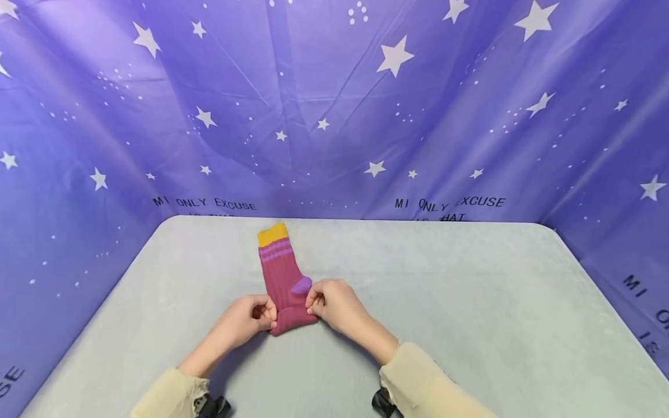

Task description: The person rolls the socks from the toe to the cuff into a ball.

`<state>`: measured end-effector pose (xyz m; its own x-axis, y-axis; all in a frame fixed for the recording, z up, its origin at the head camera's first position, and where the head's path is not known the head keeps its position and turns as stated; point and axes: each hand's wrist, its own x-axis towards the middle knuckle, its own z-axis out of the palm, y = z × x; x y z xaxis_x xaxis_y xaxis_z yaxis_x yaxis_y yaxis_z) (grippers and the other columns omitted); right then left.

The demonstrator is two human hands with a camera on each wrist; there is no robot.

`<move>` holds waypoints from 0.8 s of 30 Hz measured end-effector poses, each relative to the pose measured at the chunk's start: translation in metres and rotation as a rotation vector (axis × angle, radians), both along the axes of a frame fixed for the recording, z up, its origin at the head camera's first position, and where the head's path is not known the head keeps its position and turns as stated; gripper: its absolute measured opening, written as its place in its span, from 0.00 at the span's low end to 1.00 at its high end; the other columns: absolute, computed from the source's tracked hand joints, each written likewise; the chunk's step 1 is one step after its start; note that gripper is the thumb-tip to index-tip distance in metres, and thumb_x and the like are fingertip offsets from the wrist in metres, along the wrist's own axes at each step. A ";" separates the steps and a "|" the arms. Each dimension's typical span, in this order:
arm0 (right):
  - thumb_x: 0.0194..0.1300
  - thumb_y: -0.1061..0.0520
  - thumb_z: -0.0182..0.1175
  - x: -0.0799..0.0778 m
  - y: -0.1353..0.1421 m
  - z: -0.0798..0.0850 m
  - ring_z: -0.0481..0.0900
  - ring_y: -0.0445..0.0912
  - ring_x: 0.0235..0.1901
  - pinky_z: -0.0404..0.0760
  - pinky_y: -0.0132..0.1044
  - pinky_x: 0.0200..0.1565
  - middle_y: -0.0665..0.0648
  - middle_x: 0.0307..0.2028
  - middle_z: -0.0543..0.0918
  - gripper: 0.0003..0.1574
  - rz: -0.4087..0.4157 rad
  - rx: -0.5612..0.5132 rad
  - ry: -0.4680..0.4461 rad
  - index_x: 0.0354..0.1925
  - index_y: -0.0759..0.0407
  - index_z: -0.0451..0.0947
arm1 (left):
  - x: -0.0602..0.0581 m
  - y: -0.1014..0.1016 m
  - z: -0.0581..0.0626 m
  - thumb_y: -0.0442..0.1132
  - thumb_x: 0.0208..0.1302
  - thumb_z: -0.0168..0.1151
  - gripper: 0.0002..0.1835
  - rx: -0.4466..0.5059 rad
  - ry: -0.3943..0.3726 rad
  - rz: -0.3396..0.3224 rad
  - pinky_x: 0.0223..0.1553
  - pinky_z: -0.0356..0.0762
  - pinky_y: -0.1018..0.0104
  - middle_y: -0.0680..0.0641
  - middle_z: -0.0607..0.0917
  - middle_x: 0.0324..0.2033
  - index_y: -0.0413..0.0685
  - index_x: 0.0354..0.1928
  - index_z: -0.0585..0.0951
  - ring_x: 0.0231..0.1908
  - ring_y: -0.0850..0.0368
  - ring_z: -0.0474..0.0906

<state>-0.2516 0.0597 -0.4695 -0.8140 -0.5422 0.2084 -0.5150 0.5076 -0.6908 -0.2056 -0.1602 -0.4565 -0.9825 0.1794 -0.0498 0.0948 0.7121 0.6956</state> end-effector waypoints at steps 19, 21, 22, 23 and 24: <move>0.54 0.65 0.73 -0.002 0.012 -0.001 0.84 0.37 0.31 0.82 0.25 0.36 0.55 0.32 0.89 0.09 0.117 -0.039 -0.066 0.36 0.62 0.88 | 0.020 0.014 0.008 0.39 0.39 0.83 0.21 -0.428 0.286 -0.026 0.27 0.69 0.69 0.57 0.75 0.25 0.54 0.26 0.75 0.25 0.64 0.70; 0.53 0.65 0.73 -0.002 0.013 -0.002 0.83 0.36 0.30 0.81 0.25 0.35 0.55 0.32 0.89 0.08 0.102 -0.050 -0.080 0.36 0.62 0.88 | 0.019 0.016 0.007 0.38 0.40 0.83 0.21 -0.438 0.290 -0.020 0.26 0.67 0.69 0.57 0.74 0.25 0.53 0.27 0.75 0.24 0.63 0.70; 0.53 0.65 0.73 -0.002 0.013 -0.002 0.83 0.36 0.30 0.81 0.25 0.35 0.55 0.32 0.89 0.08 0.098 -0.054 -0.088 0.35 0.62 0.88 | 0.019 0.016 0.007 0.38 0.41 0.83 0.20 -0.430 0.285 -0.016 0.26 0.67 0.69 0.56 0.74 0.25 0.53 0.26 0.75 0.24 0.63 0.69; 0.53 0.65 0.73 -0.002 0.014 -0.002 0.83 0.36 0.30 0.81 0.25 0.35 0.55 0.32 0.89 0.08 0.096 -0.059 -0.098 0.35 0.62 0.88 | 0.019 0.016 0.006 0.37 0.42 0.82 0.20 -0.411 0.276 -0.012 0.26 0.67 0.70 0.56 0.74 0.25 0.53 0.26 0.75 0.25 0.64 0.69; 0.53 0.65 0.73 -0.001 0.014 -0.002 0.83 0.36 0.30 0.81 0.25 0.35 0.55 0.32 0.89 0.08 0.097 -0.061 -0.102 0.35 0.62 0.88 | 0.018 0.015 0.006 0.36 0.42 0.81 0.19 -0.385 0.264 -0.005 0.26 0.67 0.70 0.56 0.75 0.25 0.53 0.26 0.76 0.25 0.64 0.70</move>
<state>-0.2529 0.0741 -0.4717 -0.7771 -0.6082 0.1617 -0.4847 0.4146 -0.7702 -0.1874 -0.1452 -0.4509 -0.9696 0.2021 0.1383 0.2376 0.9129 0.3320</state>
